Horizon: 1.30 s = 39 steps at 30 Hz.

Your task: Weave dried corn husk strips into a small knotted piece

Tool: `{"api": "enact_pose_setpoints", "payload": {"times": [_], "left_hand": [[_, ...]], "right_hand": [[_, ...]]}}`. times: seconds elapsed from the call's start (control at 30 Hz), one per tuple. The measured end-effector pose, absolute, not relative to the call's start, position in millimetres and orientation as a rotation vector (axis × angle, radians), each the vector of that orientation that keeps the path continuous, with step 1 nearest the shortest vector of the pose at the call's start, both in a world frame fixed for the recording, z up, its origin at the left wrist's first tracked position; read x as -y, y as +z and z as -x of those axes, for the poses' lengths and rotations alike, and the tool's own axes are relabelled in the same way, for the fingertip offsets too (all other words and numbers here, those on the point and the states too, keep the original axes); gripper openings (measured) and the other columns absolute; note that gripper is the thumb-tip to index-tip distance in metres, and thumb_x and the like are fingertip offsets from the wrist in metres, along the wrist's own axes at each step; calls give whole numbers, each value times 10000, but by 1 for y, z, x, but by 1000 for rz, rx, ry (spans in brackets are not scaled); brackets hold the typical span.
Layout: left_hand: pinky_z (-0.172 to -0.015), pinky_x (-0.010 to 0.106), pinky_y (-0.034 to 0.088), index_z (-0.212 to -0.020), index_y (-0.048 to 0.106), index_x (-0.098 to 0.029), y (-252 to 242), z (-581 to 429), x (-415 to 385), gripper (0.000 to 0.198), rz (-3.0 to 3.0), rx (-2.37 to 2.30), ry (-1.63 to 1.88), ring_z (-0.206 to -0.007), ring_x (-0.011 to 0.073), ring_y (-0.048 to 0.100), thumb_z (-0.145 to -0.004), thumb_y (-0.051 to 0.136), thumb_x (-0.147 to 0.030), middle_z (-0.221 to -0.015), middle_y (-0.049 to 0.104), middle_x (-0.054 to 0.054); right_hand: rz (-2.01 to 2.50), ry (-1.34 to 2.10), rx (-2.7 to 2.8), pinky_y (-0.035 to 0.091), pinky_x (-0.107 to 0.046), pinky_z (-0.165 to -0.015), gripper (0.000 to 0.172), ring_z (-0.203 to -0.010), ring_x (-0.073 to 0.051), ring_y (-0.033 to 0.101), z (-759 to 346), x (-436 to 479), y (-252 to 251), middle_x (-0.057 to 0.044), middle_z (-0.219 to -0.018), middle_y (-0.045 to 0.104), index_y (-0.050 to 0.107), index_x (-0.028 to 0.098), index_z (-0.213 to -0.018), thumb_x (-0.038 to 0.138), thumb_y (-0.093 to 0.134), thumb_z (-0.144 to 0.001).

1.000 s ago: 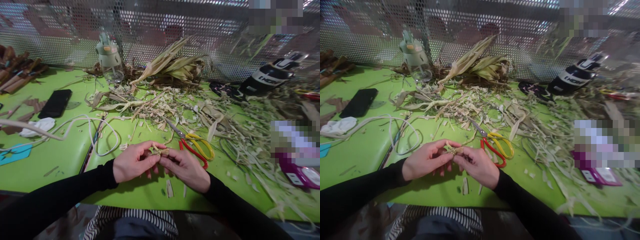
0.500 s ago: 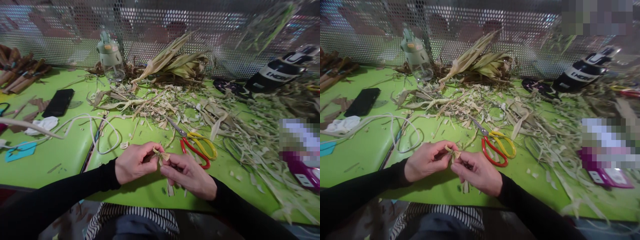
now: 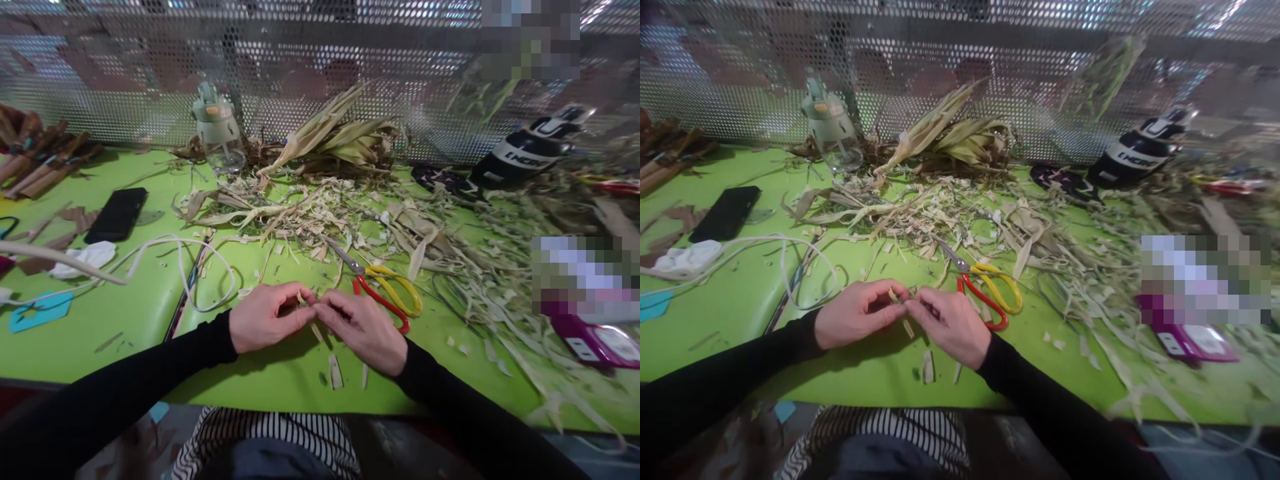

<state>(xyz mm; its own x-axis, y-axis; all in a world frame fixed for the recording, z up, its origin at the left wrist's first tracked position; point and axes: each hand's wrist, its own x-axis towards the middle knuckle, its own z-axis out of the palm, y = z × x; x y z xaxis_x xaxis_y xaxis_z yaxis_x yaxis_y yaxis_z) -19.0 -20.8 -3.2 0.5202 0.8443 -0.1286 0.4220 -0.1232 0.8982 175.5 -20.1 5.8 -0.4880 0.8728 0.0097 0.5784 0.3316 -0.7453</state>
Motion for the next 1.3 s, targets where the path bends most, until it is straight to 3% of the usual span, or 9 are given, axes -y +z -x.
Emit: {"api": "enact_pose_setpoints", "payload": {"times": [0.2,0.33,0.5,0.63,0.77,0.9,1.13,1.3], "left_hand": [[-487,200,290,-857,603,-175,2,20,26,156,-1730,-1057,489,-487,74,366,-808,518,-296,-534,450,-64],[-490,201,285,-849,621,-170,-1,20,23,154,-1674,-1038,483,-484,70,358,-799,529,-284,-529,438,-65],[-647,255,464,-1035,557,-138,1,20,10,307,-1243,-769,552,-648,119,590,-837,519,-369,-727,645,34],[-767,313,505,-1134,533,-110,3,23,2,399,-907,-564,547,-850,180,666,-830,513,-369,-937,692,139],[-719,272,518,-1134,536,-133,4,22,1,379,-1011,-680,625,-781,144,673,-796,614,-284,-916,700,105],[-683,263,526,-1107,510,-128,11,19,7,370,-1113,-798,721,-709,119,661,-812,607,-328,-846,702,77],[-489,193,451,-1067,508,-122,14,17,3,434,-1475,-903,791,-575,101,603,-807,573,-463,-712,649,28],[-516,195,463,-851,489,-132,13,19,2,395,-1606,-985,865,-589,88,561,-773,597,-504,-682,589,2]], "right_hand": [[1124,1101,2137,253,-224,-477,404,-473,-75,309,-172,30,4,51,-525,316,366,193,-561,393,427,-906],[1125,1196,2067,258,-224,-478,426,-477,-76,307,-173,29,2,52,-524,317,373,191,-547,420,444,-899],[1186,1236,1902,280,-217,-453,419,-465,-79,344,-179,14,2,52,-528,376,444,188,-602,495,454,-887],[1227,1222,1828,290,-209,-439,444,-479,-78,368,-182,6,8,50,-554,403,479,176,-658,553,418,-883],[1256,1175,1882,320,-203,-449,451,-496,-79,409,-180,8,17,43,-575,437,518,164,-730,557,374,-900],[1241,1006,2041,357,-217,-503,355,-550,-92,445,-179,14,25,12,-661,545,564,162,-781,499,491,-869],[1255,818,2078,350,-225,-533,260,-551,-95,445,-170,23,31,30,-623,521,527,169,-750,388,488,-884],[1288,724,2048,370,-238,-577,243,-565,-98,451,-164,25,35,35,-637,514,525,174,-773,384,479,-887]]}}
